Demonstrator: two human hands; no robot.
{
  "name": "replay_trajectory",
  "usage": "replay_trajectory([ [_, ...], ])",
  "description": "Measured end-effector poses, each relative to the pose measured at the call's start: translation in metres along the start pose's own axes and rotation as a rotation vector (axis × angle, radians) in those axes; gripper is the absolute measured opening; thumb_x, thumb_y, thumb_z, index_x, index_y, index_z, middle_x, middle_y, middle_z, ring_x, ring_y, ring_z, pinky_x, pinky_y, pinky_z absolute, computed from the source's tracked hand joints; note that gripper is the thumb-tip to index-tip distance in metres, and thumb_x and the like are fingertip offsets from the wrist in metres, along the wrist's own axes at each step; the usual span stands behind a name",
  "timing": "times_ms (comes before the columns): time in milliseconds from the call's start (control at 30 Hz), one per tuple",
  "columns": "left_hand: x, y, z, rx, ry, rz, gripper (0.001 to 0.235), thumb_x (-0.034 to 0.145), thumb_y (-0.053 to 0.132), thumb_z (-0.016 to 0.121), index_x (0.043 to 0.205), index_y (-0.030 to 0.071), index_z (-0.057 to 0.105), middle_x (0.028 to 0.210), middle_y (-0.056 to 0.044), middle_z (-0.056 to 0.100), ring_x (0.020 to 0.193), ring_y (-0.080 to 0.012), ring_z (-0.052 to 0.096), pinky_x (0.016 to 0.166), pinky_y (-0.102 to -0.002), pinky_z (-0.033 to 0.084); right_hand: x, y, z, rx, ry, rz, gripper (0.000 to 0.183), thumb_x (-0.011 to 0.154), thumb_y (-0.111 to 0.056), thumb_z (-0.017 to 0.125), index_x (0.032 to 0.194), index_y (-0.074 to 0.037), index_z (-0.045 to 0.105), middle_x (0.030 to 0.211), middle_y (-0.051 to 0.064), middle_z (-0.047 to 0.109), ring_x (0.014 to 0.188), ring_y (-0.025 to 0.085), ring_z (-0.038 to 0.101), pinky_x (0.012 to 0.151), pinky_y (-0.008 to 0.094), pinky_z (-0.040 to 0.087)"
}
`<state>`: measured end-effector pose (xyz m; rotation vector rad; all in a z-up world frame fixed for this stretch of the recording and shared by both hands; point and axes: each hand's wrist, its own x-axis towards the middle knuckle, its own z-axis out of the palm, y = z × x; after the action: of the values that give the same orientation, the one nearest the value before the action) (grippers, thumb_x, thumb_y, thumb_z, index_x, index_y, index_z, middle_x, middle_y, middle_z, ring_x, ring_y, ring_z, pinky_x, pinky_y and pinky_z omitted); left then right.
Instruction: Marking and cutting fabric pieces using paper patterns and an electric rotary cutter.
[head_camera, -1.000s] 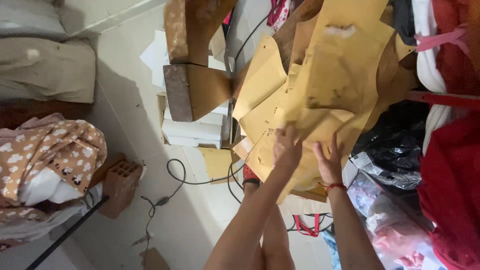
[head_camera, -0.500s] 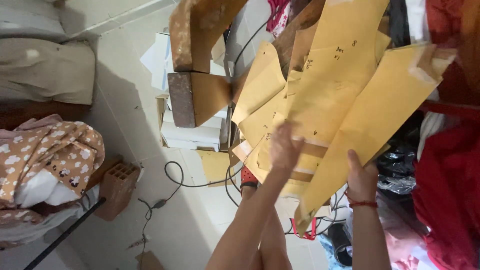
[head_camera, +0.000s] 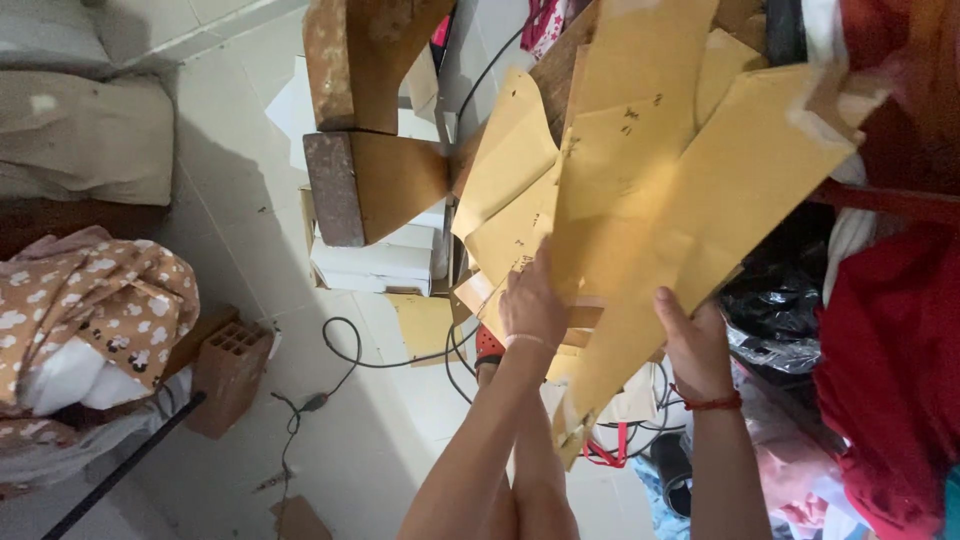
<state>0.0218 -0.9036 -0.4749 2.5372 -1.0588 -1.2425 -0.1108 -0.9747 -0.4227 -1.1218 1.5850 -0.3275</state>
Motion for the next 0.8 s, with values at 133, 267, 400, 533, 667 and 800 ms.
replay_trajectory([
  [133, -0.025, 0.018, -0.026, 0.012, 0.141, 0.009, 0.083, 0.076, 0.016, 0.061, 0.139, 0.016, 0.008, 0.137, -0.019, 0.015, 0.126, -0.0360, 0.014, 0.099, -0.046, 0.027, 0.003, 0.014, 0.022, 0.349, -0.099, 0.145, 0.030, 0.084, -0.019, 0.057, 0.110, -0.010, 0.046, 0.083, 0.003, 0.055, 0.062, 0.014, 0.055, 0.059, 0.039, 0.051],
  [267, -0.024, 0.010, -0.003, -0.613, -0.256, 0.158, 0.066, 0.070, 0.032, 0.059, 0.130, 0.024, 0.033, 0.120, -0.014, 0.046, 0.112, -0.0341, 0.042, 0.094, -0.042, 0.039, 0.004, 0.017, 0.036, 0.470, -0.134, 0.170, 0.022, 0.086, -0.019, 0.054, 0.106, -0.013, 0.045, 0.084, -0.001, 0.051, 0.062, 0.012, 0.052, 0.058, 0.035, 0.050],
  [400, -0.010, -0.006, 0.030, -0.881, -0.208, 0.099, 0.046, 0.071, 0.042, 0.065, 0.114, 0.028, 0.055, 0.105, 0.002, 0.060, 0.103, -0.0175, 0.055, 0.089, -0.030, 0.043, -0.003, 0.001, 0.036, 0.310, -0.191, 0.181, 0.065, 0.081, -0.026, 0.054, 0.132, -0.001, 0.020, 0.131, 0.030, 0.021, 0.124, 0.041, 0.021, 0.088, 0.061, 0.025],
  [533, -0.003, -0.019, 0.053, -1.127, -0.266, 0.043, 0.034, 0.078, 0.024, 0.064, 0.111, 0.016, 0.058, 0.081, -0.004, 0.064, 0.076, -0.0112, 0.061, 0.074, -0.025, 0.051, 0.003, 0.014, 0.037, 0.337, -0.220, 0.030, 0.061, 0.079, -0.011, 0.060, 0.131, -0.005, 0.029, 0.103, 0.006, 0.044, 0.093, 0.013, 0.044, 0.087, 0.038, 0.040],
  [667, -0.012, -0.008, 0.030, -1.381, -0.268, -0.065, 0.038, 0.089, 0.026, 0.048, 0.122, 0.007, 0.048, 0.101, -0.012, 0.059, 0.090, -0.0149, 0.054, 0.083, -0.032, 0.046, -0.002, -0.005, 0.036, 0.237, -0.234, -0.030, 0.077, 0.072, -0.010, 0.065, 0.132, 0.000, 0.019, 0.117, 0.024, 0.040, 0.108, 0.032, 0.044, 0.091, 0.048, 0.035],
  [800, 0.002, -0.028, 0.085, -1.651, -0.195, -0.172, 0.037, 0.090, 0.022, 0.049, 0.124, 0.006, 0.044, 0.102, -0.008, 0.057, 0.089, -0.0128, 0.054, 0.081, -0.028, 0.047, 0.011, 0.031, 0.033, 0.208, -0.163, -0.081, 0.051, 0.083, -0.008, 0.047, 0.129, 0.000, 0.026, 0.112, 0.015, 0.041, 0.106, 0.022, 0.042, 0.091, 0.041, 0.036],
])
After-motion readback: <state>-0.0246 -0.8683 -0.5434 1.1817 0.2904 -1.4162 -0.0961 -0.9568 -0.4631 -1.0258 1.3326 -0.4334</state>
